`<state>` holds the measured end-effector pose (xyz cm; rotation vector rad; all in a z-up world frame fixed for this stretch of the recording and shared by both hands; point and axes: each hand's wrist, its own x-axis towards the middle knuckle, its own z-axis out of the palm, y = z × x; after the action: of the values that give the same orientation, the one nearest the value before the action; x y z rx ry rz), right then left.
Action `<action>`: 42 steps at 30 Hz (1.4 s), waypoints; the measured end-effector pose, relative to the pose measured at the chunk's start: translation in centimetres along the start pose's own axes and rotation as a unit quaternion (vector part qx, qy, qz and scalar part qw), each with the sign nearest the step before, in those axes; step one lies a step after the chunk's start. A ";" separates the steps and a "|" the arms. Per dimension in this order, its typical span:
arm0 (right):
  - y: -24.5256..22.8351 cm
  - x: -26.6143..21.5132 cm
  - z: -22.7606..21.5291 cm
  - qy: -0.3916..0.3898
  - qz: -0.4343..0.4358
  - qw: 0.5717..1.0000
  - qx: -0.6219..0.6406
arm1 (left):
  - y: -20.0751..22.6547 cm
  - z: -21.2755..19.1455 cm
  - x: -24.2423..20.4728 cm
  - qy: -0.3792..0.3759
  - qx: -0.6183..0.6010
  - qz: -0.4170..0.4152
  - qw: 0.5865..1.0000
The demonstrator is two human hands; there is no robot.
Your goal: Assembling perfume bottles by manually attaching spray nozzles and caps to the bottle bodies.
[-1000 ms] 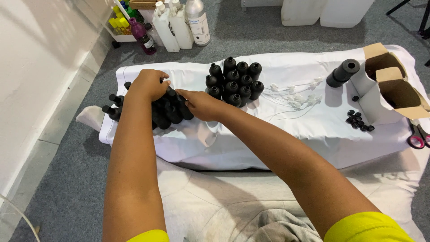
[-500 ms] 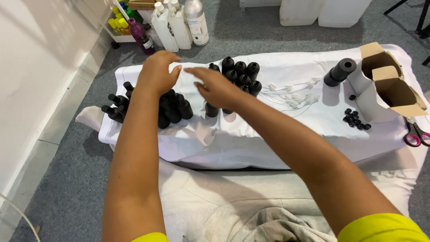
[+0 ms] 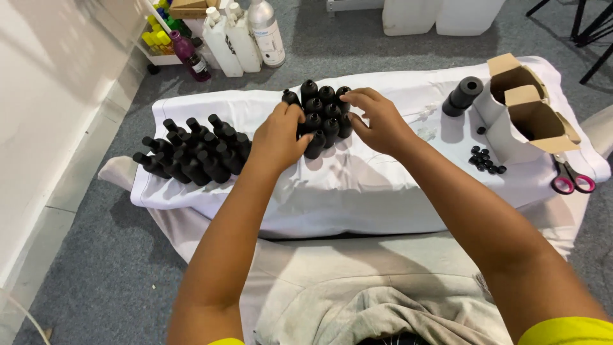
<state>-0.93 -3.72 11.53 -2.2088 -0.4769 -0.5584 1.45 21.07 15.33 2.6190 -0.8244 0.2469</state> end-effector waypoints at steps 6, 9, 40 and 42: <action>-0.4 -1.2 -0.6 -0.008 0.012 1.000 0.002 | -0.3 2.0 -1.7 -0.051 0.022 -0.098 0.994; -0.9 -1.8 -0.7 -0.017 0.007 1.000 -0.013 | -1.0 2.7 -2.2 -0.064 0.027 -0.119 0.990; 10.8 -7.1 -3.9 -0.173 0.045 0.886 -0.427 | 10.5 6.1 1.3 -0.127 -0.103 0.006 0.987; 11.6 -6.6 -3.5 -0.147 0.027 0.892 -0.427 | 10.8 8.4 1.7 -0.132 -0.100 0.019 0.986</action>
<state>-1.46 -14.60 3.07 -3.1738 -0.3475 -0.4458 -2.98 8.63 11.41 2.4791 -0.9343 -0.1689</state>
